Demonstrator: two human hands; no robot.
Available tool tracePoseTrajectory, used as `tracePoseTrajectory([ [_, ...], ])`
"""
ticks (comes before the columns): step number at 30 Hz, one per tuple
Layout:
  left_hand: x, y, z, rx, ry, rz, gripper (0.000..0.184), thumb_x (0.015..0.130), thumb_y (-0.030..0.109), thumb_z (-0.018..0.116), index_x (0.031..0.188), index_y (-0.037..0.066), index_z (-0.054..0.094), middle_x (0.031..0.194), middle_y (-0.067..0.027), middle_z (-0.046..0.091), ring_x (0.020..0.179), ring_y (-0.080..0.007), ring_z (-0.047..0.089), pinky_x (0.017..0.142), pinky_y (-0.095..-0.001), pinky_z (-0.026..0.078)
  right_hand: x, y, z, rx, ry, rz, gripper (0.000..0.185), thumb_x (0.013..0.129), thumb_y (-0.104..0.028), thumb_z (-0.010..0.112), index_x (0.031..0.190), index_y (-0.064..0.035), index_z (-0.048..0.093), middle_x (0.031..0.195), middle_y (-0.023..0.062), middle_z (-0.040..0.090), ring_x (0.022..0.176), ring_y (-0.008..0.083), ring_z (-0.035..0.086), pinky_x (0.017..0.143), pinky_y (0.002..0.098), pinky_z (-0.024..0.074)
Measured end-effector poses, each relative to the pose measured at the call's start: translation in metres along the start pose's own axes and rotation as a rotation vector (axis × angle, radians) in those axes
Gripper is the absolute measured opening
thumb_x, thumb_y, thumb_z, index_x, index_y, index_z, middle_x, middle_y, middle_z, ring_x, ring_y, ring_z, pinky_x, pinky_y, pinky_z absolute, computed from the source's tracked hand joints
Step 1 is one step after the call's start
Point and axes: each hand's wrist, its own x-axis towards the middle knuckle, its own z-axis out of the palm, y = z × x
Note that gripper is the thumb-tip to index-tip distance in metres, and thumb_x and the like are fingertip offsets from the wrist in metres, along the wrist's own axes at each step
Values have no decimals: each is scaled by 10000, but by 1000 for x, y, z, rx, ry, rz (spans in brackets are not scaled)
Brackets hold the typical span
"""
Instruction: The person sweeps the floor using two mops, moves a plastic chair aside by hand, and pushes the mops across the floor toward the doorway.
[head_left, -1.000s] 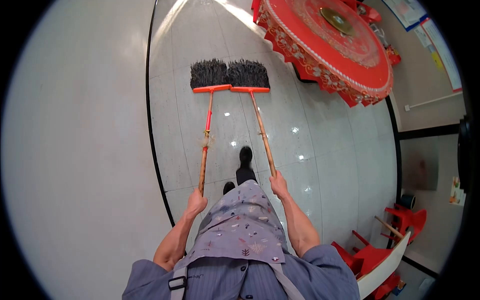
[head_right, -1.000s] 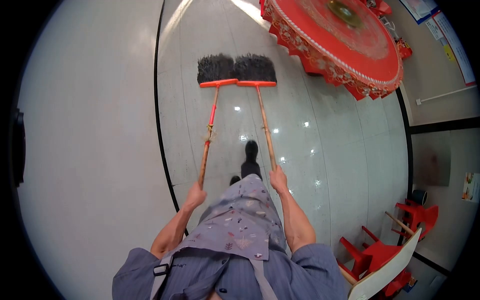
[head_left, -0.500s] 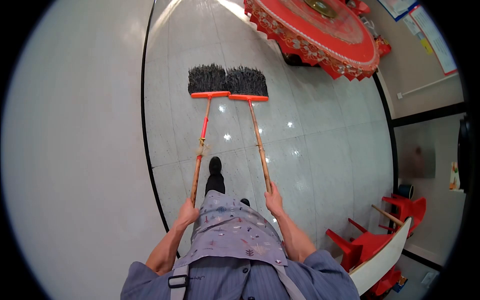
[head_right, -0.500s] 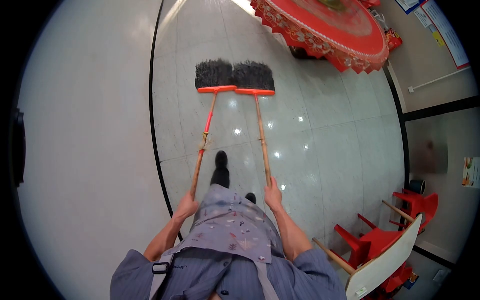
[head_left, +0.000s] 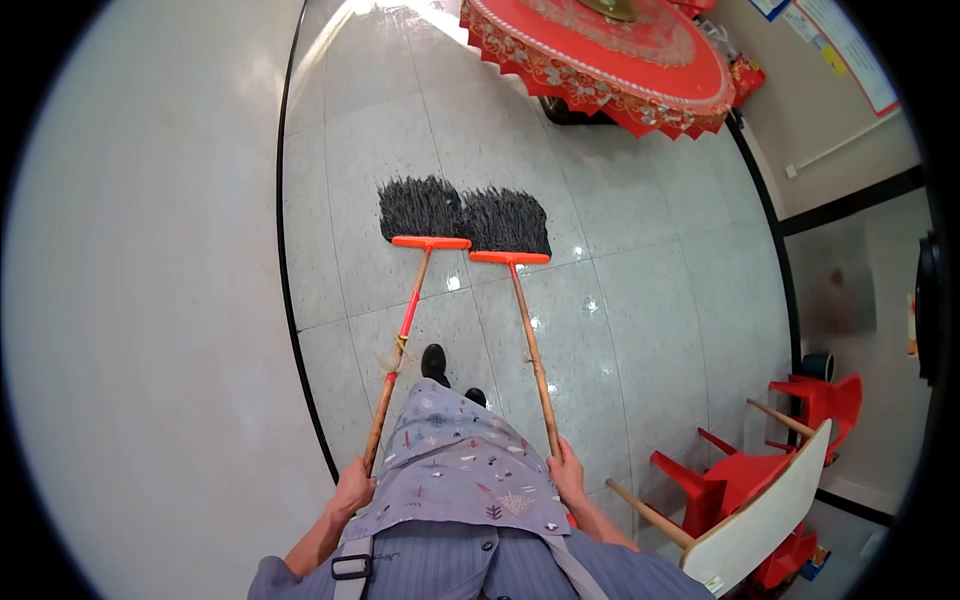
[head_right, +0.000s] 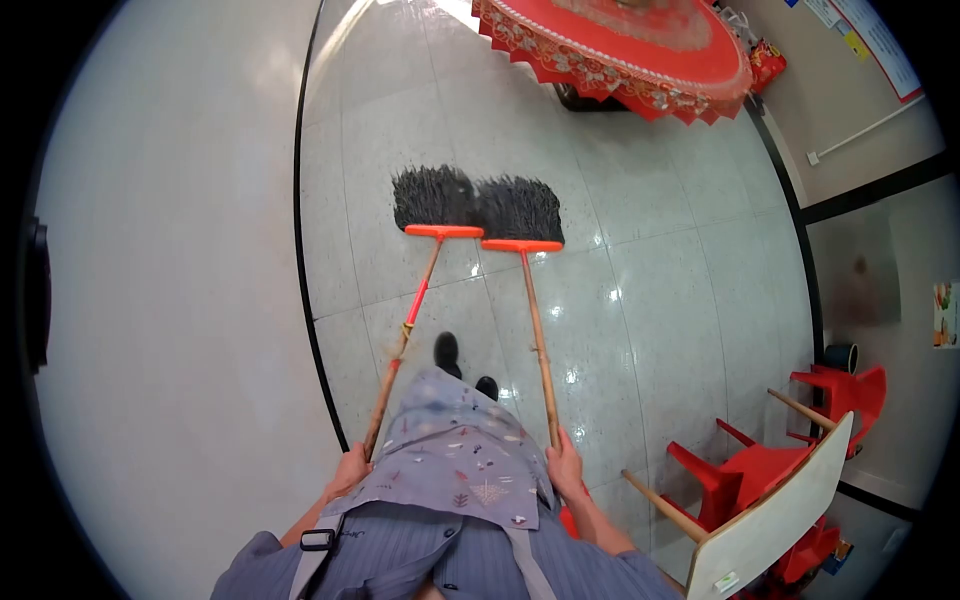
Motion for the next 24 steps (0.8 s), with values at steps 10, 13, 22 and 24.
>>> tracePoseTrajectory([
  [10,121,107,-115,-66,81,16,308,775,164,578,1000,-44,545,903,-317,631,887,-485,611,786,-524,488,189,-87,-36,-1,33,-75,550,843,-96,551,1387,-93,470,780,88,612,610,160,578,539,335,477],
  [13,175,172,-156,-126,107,31,313,767,186,586,972,-48,565,903,-308,637,898,-469,619,785,-515,489,263,-167,-58,70,14,-41,546,849,-90,540,1390,-110,470,683,42,555,508,125,511,426,311,414],
  [22,361,360,-322,-449,162,-10,287,738,171,606,920,-49,573,835,-258,646,775,-400,646,681,-479,499,519,-446,-118,185,-143,144,566,838,-43,519,1390,-153,462,628,21,495,437,115,441,354,307,370],
  [24,397,391,-354,-469,175,-7,264,738,166,609,894,-43,568,804,-240,643,708,-371,650,615,-470,503,570,-477,-118,162,-128,100,551,826,-26,520,1363,-146,487,620,18,487,428,116,431,352,309,369],
])
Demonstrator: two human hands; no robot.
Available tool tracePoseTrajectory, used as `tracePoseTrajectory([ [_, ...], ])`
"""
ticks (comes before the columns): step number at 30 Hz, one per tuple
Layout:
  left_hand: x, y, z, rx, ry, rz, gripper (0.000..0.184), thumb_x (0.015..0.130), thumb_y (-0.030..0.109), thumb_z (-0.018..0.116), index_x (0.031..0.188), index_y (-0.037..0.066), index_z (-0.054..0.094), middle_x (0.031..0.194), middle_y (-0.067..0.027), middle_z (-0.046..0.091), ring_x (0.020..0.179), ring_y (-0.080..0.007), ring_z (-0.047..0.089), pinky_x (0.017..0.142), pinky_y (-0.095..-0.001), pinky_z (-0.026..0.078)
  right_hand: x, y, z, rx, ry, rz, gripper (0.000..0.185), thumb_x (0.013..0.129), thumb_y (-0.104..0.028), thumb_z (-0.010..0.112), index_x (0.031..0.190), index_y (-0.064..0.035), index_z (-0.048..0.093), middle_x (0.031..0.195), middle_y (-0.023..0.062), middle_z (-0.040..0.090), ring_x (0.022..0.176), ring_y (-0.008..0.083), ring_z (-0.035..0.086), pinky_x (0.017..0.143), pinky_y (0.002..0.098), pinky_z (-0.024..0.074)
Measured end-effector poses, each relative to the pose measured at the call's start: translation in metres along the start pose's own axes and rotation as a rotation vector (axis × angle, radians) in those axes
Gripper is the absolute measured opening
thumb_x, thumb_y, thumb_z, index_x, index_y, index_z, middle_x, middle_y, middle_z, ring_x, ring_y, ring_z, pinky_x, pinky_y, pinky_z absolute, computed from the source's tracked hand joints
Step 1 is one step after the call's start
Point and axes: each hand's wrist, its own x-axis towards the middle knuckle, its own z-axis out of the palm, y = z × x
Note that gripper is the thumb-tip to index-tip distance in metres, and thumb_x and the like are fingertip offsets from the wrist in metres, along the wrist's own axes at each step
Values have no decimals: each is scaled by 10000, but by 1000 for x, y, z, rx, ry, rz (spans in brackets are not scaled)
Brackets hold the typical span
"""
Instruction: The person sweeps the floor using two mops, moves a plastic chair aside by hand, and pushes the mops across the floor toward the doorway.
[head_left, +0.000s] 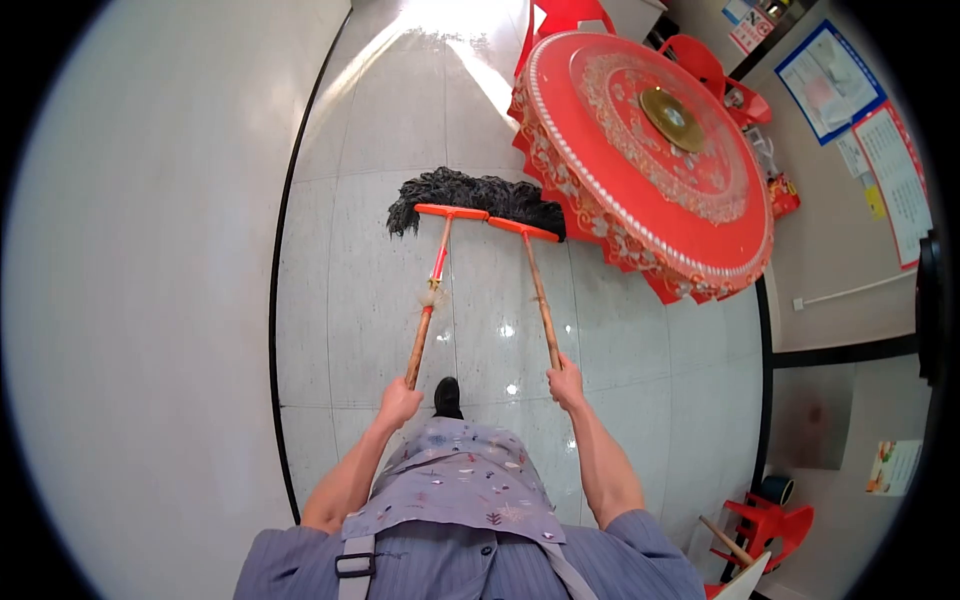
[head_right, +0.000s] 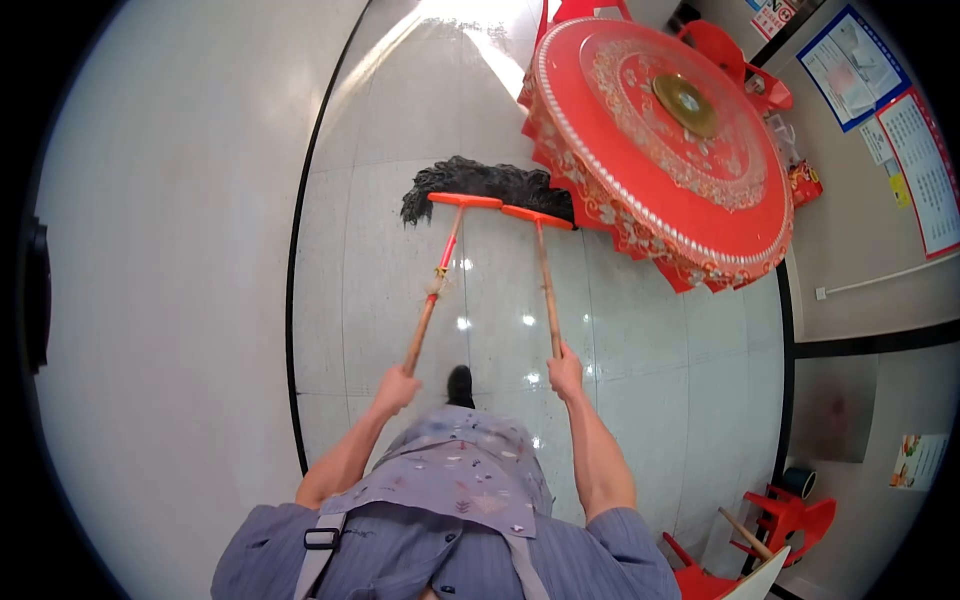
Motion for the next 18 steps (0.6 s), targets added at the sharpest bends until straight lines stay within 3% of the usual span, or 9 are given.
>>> tracePoseTrajectory([
  [2,37,40,-11,-87,-47,-30,225,739,159,618,851,-24,551,706,-182,615,572,-292,622,464,-438,465,43,-35,-1,-20,-10,-8,535,818,-20,520,1340,-139,504,625,29,504,429,129,447,356,319,380],
  [5,75,109,-29,-128,-58,-88,199,739,142,612,828,-15,528,626,-132,572,493,-240,579,388,-411,420,104,-92,1,-86,24,-44,501,805,-13,519,1293,-125,532,640,61,541,441,169,494,371,346,406],
  [9,150,156,-24,-168,-62,-86,201,744,138,615,830,-19,525,588,-108,551,472,-229,566,380,-409,414,210,-132,19,-267,128,-182,471,802,-22,518,1263,-117,546,667,123,595,490,244,577,423,389,458],
  [13,218,215,-35,-147,-58,-98,200,752,138,623,836,-18,530,585,-109,552,453,-227,554,376,-403,413,330,-173,43,-355,175,-251,487,814,-30,504,1291,-122,532,688,142,618,503,255,596,435,398,470],
  [15,259,251,-44,-117,-39,-101,196,753,136,620,836,-17,531,582,-110,552,445,-230,552,375,-401,414,364,-222,49,-359,175,-161,503,825,-29,470,1315,-131,518,806,190,664,643,312,663,530,433,518],
  [16,279,270,-49,-146,-37,-93,184,751,129,612,835,-17,537,589,-119,560,451,-234,560,379,-400,419,378,-245,49,-354,170,-169,503,825,-29,470,1315,-131,518,806,190,664,643,312,663,530,433,518],
  [18,319,310,-63,-181,-22,-82,173,748,121,603,834,-16,542,596,-129,569,456,-238,569,382,-398,423,405,-296,46,-371,147,-201,501,835,-31,444,1325,-113,505,952,251,667,851,394,674,696,479,535],
])
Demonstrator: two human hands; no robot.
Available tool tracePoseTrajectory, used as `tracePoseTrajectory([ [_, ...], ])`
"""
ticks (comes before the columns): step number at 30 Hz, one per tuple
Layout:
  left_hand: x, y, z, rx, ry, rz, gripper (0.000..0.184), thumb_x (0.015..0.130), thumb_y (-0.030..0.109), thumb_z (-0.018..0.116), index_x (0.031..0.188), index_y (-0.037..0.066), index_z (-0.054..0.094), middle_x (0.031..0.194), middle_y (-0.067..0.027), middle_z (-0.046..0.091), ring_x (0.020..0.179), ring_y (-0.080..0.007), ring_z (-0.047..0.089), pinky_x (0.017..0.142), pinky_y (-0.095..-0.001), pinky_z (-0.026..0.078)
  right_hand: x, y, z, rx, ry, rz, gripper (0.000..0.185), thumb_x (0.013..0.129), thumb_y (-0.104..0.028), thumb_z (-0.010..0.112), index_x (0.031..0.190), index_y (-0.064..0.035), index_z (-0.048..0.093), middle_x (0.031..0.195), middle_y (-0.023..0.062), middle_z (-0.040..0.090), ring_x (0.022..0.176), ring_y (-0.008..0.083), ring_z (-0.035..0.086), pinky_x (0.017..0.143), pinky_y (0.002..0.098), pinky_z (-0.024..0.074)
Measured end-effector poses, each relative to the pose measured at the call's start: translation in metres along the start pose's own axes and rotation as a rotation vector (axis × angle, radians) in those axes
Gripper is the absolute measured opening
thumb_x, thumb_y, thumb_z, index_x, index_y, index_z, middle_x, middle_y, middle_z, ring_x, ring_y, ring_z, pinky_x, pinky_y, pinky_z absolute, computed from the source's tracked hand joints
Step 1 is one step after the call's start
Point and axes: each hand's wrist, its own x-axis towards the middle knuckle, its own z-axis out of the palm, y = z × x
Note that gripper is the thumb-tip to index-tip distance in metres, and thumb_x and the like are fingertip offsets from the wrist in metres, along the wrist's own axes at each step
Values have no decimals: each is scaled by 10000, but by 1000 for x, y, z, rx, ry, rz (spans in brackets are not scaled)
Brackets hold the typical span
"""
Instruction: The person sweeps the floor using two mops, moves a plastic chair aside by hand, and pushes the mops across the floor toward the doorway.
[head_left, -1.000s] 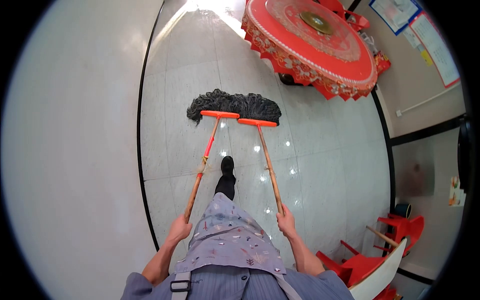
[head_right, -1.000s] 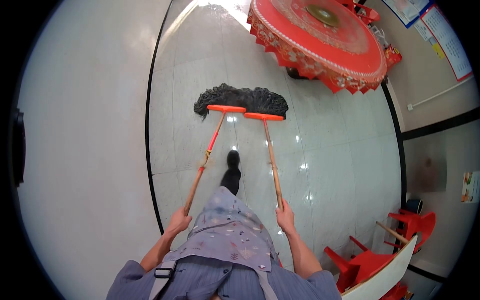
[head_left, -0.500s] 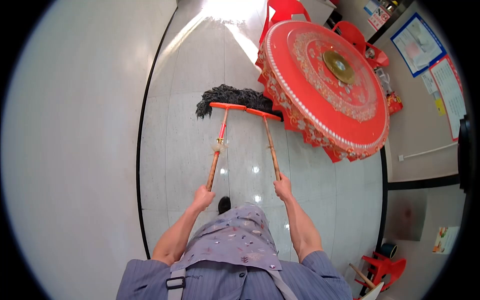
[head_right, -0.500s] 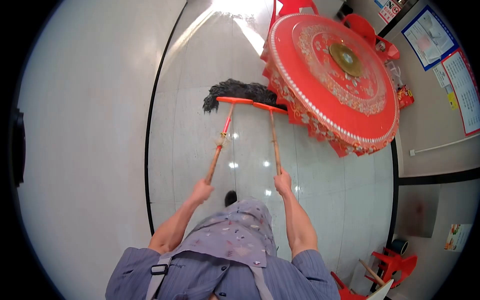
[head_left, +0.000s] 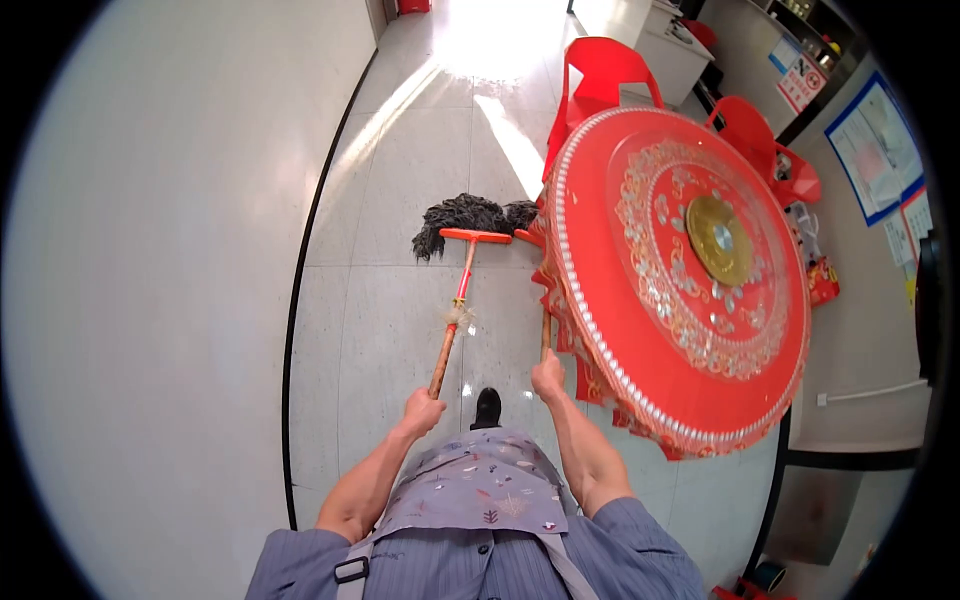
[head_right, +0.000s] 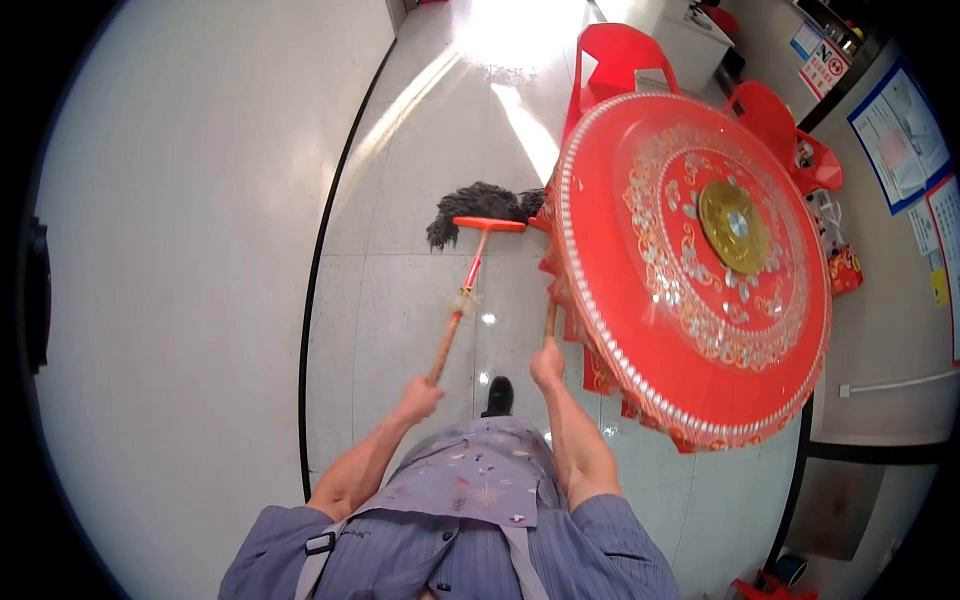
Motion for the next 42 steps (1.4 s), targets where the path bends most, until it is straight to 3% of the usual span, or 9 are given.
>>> tracePoseTrajectory([
  [1,13,20,-3,41,10,15,171,746,119,596,838,-19,554,608,-139,579,462,-239,578,388,-400,430,11,-17,-8,-5,-11,1,501,835,-31,444,1325,-113,505,952,251,667,851,394,674,696,479,535],
  [3,39,55,-4,81,7,18,172,744,117,590,842,-22,566,619,-148,588,468,-240,588,393,-401,438,35,-59,-33,24,-55,90,428,850,-50,449,1273,-49,513,1069,289,633,1044,455,598,893,499,471],
  [6,86,103,-10,99,29,22,203,739,121,571,845,-52,580,651,-195,620,550,-327,634,492,-447,490,83,-106,-56,-59,-132,123,447,845,-40,434,1287,-56,501,1089,295,627,1058,459,591,916,499,465],
  [8,119,121,-13,158,-23,61,260,733,110,549,904,-85,566,737,-258,641,710,-436,647,664,-488,512,116,-122,-51,-97,-70,64,450,840,-43,442,1285,-55,508,1108,292,621,1072,454,587,923,491,464],
  [11,176,151,-17,190,53,151,308,732,96,539,966,-103,543,878,-316,640,882,-496,615,806,-498,486,173,-148,-48,-106,-22,17,453,834,-47,448,1283,-56,510,1138,295,608,1095,448,577,937,484,458],
  [14,236,192,-32,251,18,152,325,746,98,539,1003,-100,529,969,-336,627,934,-487,611,835,-508,476,209,-183,-49,-66,-45,46,478,830,-49,446,1305,-68,491,1147,302,602,1105,447,573,945,480,455],
  [28,459,424,-141,416,-56,189,300,772,106,527,973,-107,591,917,-348,632,909,-490,626,802,-515,499,441,-358,-75,-66,-34,163,468,808,-64,466,1273,-72,522,1005,288,651,983,447,626,864,501,489],
  [38,647,579,-119,523,-95,142,319,790,125,543,1018,-96,571,956,-351,622,908,-475,630,796,-513,511,684,-404,-82,138,57,200,461,806,-95,478,1263,-37,507,928,271,664,894,430,651,792,511,499],
  [42,724,653,-99,536,-88,227,277,795,146,562,938,-91,573,880,-320,636,859,-462,641,708,-501,511,813,-433,-111,135,100,6,521,770,-47,492,1291,-32,490,932,303,638,904,479,608,810,522,474],
])
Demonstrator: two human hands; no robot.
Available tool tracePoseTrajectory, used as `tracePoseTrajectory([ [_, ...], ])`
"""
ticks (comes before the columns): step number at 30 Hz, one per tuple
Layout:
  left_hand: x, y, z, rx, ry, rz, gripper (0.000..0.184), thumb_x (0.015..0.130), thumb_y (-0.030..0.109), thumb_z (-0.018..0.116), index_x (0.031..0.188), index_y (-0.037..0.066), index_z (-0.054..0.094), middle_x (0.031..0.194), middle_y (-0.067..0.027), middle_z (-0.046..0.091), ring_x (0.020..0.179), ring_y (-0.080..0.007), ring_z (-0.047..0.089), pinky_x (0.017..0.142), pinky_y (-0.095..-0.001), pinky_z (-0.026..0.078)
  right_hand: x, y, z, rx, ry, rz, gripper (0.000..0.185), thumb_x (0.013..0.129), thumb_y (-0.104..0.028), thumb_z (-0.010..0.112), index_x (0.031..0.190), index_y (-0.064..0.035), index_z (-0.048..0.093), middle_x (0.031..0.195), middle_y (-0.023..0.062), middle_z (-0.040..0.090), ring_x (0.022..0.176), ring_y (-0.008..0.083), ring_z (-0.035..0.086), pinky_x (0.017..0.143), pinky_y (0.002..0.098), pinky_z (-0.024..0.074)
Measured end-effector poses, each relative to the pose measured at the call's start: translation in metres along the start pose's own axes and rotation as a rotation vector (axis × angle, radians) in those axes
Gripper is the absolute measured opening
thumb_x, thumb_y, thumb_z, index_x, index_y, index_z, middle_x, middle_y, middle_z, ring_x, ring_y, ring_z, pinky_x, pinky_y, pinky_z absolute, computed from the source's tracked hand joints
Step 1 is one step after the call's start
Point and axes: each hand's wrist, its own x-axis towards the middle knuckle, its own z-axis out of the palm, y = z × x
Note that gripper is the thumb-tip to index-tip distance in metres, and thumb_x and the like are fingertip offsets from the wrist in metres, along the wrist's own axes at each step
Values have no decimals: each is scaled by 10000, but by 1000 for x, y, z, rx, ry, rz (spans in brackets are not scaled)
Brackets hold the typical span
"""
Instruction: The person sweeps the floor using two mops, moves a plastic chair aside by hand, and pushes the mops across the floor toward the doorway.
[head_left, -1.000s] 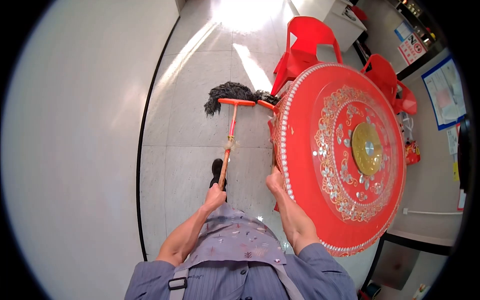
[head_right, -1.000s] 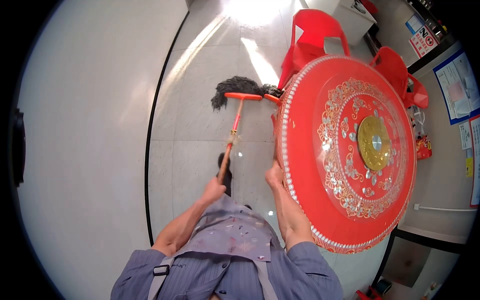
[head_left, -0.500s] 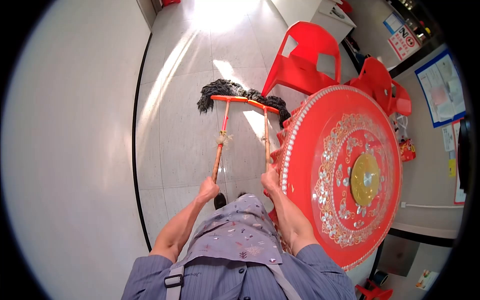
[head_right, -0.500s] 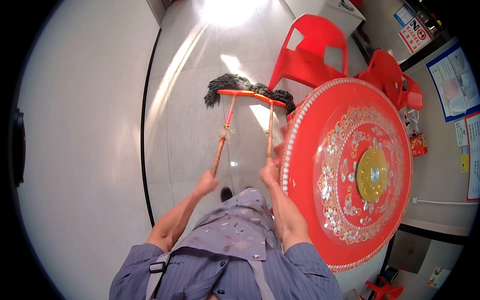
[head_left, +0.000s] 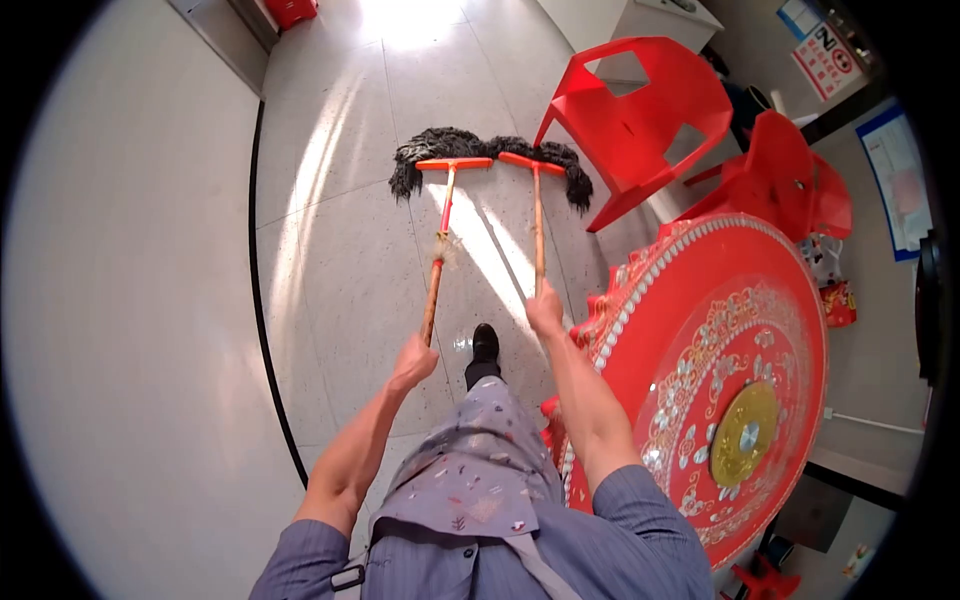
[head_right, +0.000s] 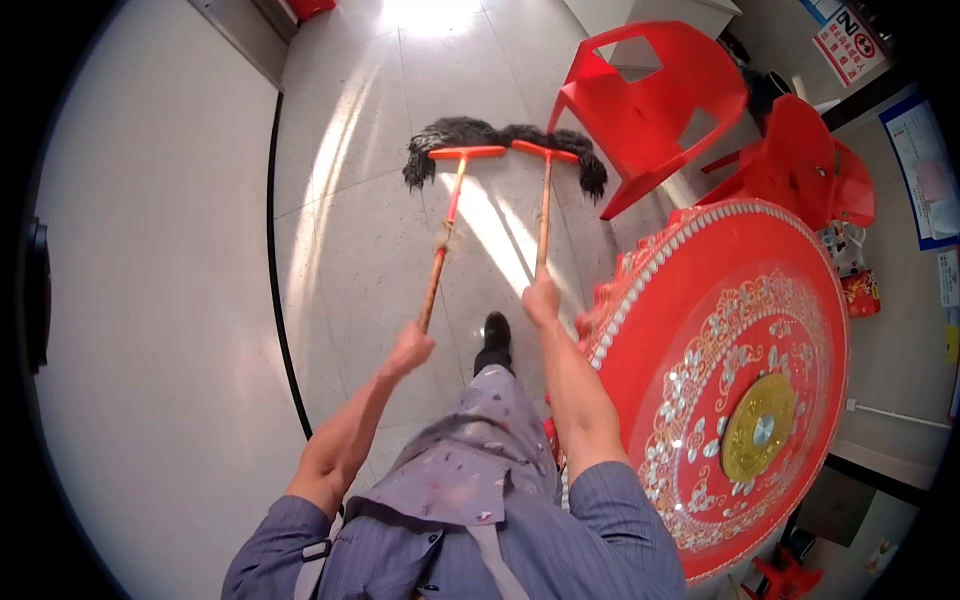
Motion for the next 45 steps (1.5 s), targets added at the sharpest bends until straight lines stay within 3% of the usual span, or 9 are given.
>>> tracePoseTrajectory([
  [8,94,103,-75,-236,-103,-118,202,798,131,563,757,-66,548,600,-167,557,507,-295,596,397,-448,422,146,-17,-15,53,-59,200,537,812,-37,512,1346,-30,452,989,256,657,868,415,647,761,480,509],
  [14,49,13,-50,-41,-74,-73,344,781,145,548,1024,-95,506,941,-354,602,940,-506,589,817,-527,463,44,-6,25,-59,-35,70,655,818,-71,505,1441,-48,301,920,324,628,866,474,627,758,515,489],
  [20,-34,-61,-103,-66,-85,2,290,769,147,589,970,-42,501,808,-249,594,711,-397,617,643,-492,481,-107,-36,25,-33,-154,191,736,793,-106,551,1470,-51,267,857,324,632,823,470,636,733,515,503],
  [25,-67,-75,-190,-812,-490,-317,179,810,53,619,844,66,443,654,-36,461,439,-161,472,383,-317,369,-188,-106,33,36,-230,274,748,777,-122,563,1465,-41,280,888,341,624,864,469,636,769,511,502],
  [28,-38,-75,-179,-1063,-728,-249,135,837,16,594,906,46,481,726,-67,534,556,-194,548,494,-341,464,-203,-127,63,123,-180,181,771,780,-146,559,1478,-36,249,928,337,630,874,475,632,766,506,502],
  [31,-31,-22,-175,-1151,-767,-377,267,874,86,598,1125,47,517,983,-99,627,851,-245,644,734,-380,551,-177,-191,64,315,-285,341,693,794,-181,572,1426,-26,333,917,338,632,892,493,618,784,517,490],
  [38,72,30,-194,-1500,-936,-161,368,889,224,573,1248,149,553,1064,-142,633,941,-265,655,758,-403,566,-66,-249,76,197,-187,-113,383,874,-271,569,1105,29,512,800,212,668,631,307,660,580,412,518],
  [40,63,76,-214,-1658,-791,-161,376,861,186,577,1230,112,570,1092,-165,615,952,-278,643,735,-411,573,-20,-259,22,749,-802,101,367,915,-323,553,960,40,578,751,121,659,521,148,601,464,291,476],
  [45,86,118,-230,-1726,-766,-311,466,813,149,600,1258,28,541,1088,-248,540,885,-276,596,661,-316,563,134,-186,-26,609,-346,62,299,921,-327,582,935,-36,649,747,68,641,497,114,571,418,251,445],
])
